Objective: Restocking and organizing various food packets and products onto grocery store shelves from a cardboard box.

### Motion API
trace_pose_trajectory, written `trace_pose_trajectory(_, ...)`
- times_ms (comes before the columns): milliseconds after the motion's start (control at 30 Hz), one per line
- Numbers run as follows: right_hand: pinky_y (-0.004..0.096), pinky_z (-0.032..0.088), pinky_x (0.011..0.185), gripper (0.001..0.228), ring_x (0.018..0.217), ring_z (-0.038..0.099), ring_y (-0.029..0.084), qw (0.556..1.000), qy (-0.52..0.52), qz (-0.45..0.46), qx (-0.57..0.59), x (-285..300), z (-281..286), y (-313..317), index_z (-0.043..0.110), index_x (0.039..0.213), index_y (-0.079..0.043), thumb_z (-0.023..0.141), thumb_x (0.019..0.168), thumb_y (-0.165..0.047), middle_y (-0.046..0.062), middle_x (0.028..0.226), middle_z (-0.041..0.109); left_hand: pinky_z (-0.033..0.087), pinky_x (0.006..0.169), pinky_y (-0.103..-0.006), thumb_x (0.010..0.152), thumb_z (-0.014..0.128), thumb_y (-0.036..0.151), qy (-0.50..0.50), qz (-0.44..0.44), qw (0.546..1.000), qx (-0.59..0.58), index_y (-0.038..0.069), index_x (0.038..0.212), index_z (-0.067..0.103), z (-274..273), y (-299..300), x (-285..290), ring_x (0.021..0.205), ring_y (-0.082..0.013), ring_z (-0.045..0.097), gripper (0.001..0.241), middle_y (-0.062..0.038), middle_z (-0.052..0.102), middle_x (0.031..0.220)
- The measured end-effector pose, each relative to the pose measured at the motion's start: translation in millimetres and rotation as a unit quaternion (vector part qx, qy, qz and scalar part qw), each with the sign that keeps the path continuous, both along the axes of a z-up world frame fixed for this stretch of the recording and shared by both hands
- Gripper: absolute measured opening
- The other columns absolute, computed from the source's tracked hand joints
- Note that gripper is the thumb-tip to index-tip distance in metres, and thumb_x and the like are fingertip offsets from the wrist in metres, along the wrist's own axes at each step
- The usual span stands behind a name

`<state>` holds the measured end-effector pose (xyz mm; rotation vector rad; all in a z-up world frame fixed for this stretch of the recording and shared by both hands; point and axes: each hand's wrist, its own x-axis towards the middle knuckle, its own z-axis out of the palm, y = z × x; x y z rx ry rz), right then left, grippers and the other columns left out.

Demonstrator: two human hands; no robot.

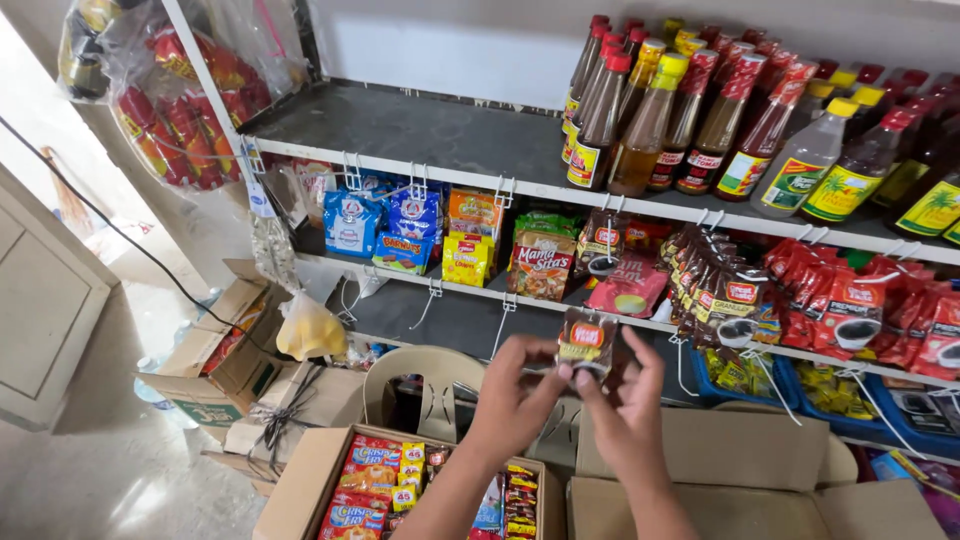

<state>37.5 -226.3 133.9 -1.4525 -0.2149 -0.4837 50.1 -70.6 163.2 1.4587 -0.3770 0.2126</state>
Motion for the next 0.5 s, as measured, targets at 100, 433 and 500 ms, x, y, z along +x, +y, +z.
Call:
trace_pose_trajectory(100, 0.036, 0.057, 0.096, 0.068, 0.115, 0.065, 0.02, 0.996, -0.083, 0.013, -0.013, 12.5, 21.0, -5.0, 0.029, 0.153, -0.005, 0.067, 0.096, -0.006, 0.015, 0.13, 0.061, 0.06, 0.079, -0.0298, 0.092, 0.073, 0.006, -0.162, 0.043, 0.984, 0.063, 0.001, 0.117, 0.066, 12.4, -5.8, 17.4, 0.098, -0.0175, 0.066, 0.027, -0.009, 0.065, 0.108)
trace_pose_trajectory(433, 0.035, 0.053, 0.101, 0.071, 0.121, 0.062, 0.02, 0.995, -0.075, -0.014, -0.063, 37.0, 43.4, -12.9, 0.031, 0.156, -0.005, 0.067, 0.095, -0.005, 0.014, 0.137, 0.058, 0.055, 0.086, -0.0302, 0.095, 0.071, 0.006, -0.164, 0.007, 0.987, -0.002, 0.001, 0.126, 0.068, 18.9, -16.3, 52.6, 0.097, -0.0197, 0.066, 0.032, -0.011, 0.065, 0.111)
trace_pose_trajectory(500, 0.035, 0.053, 0.099, 0.073, 0.12, 0.061, 0.02, 0.995, -0.077, -0.011, -0.062, 38.8, 44.7, -14.0, 0.031, 0.157, -0.005, 0.069, 0.094, -0.006, 0.014, 0.138, 0.057, 0.055, 0.085, -0.03, 0.096, 0.072, 0.008, -0.147, 0.023, 0.989, 0.015, 0.002, 0.125, 0.07, 20.2, -18.0, 54.5, 0.098, -0.0183, 0.067, 0.03, -0.01, 0.065, 0.108)
